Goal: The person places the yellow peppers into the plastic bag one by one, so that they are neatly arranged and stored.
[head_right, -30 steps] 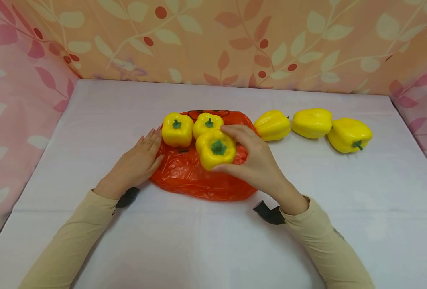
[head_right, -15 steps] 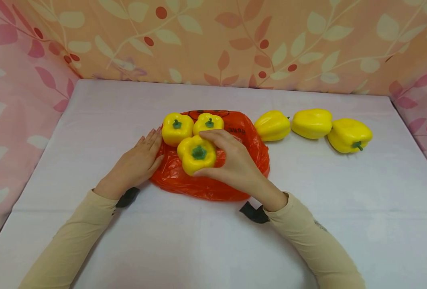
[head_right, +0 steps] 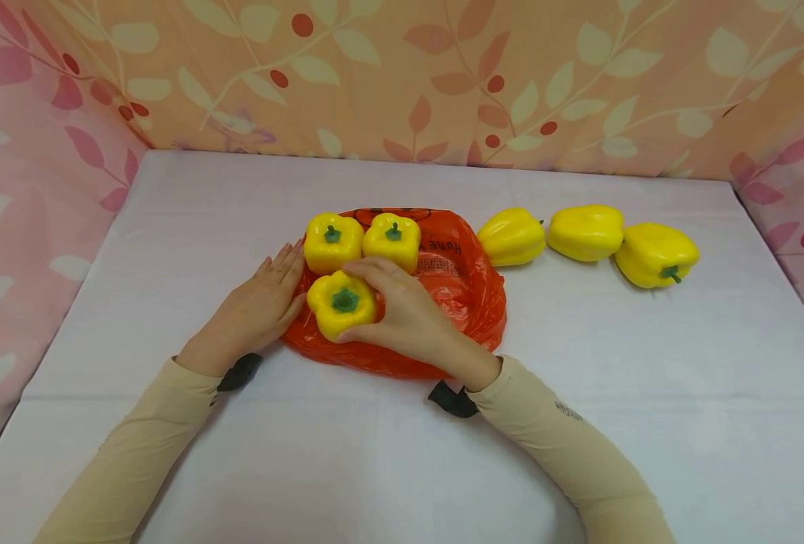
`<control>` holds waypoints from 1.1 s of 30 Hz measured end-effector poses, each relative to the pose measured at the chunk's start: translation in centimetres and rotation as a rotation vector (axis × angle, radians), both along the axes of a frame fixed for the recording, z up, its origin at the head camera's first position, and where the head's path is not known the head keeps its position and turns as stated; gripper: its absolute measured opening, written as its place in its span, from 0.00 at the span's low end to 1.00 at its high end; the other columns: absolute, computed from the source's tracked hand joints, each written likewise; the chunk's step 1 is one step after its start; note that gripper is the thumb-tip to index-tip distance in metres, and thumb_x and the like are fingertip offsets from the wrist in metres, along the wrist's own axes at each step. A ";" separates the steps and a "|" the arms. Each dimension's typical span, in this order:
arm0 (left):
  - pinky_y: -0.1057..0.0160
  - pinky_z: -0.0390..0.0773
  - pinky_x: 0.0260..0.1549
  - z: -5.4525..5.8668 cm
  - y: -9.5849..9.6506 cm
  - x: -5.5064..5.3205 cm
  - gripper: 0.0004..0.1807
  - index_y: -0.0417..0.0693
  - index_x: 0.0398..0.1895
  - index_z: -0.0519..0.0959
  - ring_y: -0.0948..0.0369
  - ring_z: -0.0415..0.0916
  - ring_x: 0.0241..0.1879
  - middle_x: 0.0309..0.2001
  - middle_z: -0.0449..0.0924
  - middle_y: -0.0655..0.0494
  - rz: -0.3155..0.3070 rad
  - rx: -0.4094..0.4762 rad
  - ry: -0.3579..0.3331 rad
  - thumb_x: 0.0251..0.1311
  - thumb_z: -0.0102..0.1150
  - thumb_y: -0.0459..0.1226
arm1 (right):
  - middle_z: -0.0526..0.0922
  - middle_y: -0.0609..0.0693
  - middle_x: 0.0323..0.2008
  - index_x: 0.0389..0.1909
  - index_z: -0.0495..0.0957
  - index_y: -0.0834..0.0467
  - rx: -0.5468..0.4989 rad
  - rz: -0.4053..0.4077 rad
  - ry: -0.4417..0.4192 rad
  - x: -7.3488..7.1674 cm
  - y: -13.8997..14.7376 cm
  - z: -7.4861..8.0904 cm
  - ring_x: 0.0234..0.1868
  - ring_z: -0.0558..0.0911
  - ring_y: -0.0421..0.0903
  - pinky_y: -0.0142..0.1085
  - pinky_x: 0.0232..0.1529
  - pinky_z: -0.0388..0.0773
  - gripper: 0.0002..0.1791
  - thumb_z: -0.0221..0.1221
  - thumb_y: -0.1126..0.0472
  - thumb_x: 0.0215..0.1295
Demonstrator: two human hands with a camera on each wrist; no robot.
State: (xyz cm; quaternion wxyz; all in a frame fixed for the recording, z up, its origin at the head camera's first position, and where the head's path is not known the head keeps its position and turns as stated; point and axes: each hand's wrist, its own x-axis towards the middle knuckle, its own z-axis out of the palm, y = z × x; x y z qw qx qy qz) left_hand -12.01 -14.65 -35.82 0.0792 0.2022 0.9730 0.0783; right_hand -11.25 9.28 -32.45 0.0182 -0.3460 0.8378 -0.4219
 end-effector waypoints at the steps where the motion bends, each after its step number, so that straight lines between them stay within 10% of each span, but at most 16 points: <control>1: 0.49 0.43 0.68 0.0 0.0 0.0 0.37 0.31 0.72 0.41 0.48 0.37 0.73 0.73 0.42 0.39 -0.001 0.001 0.000 0.71 0.41 0.43 | 0.72 0.53 0.58 0.60 0.71 0.62 0.002 0.001 0.001 0.0 -0.1 -0.1 0.59 0.70 0.46 0.41 0.60 0.68 0.41 0.76 0.57 0.41; 33: 0.49 0.44 0.68 0.1 0.0 0.1 0.36 0.30 0.72 0.42 0.48 0.38 0.72 0.73 0.42 0.38 -0.009 -0.008 0.002 0.71 0.40 0.43 | 0.70 0.55 0.59 0.63 0.67 0.63 0.062 0.042 -0.038 -0.6 -1.2 -2.0 0.60 0.68 0.48 0.42 0.62 0.67 0.40 0.72 0.57 0.48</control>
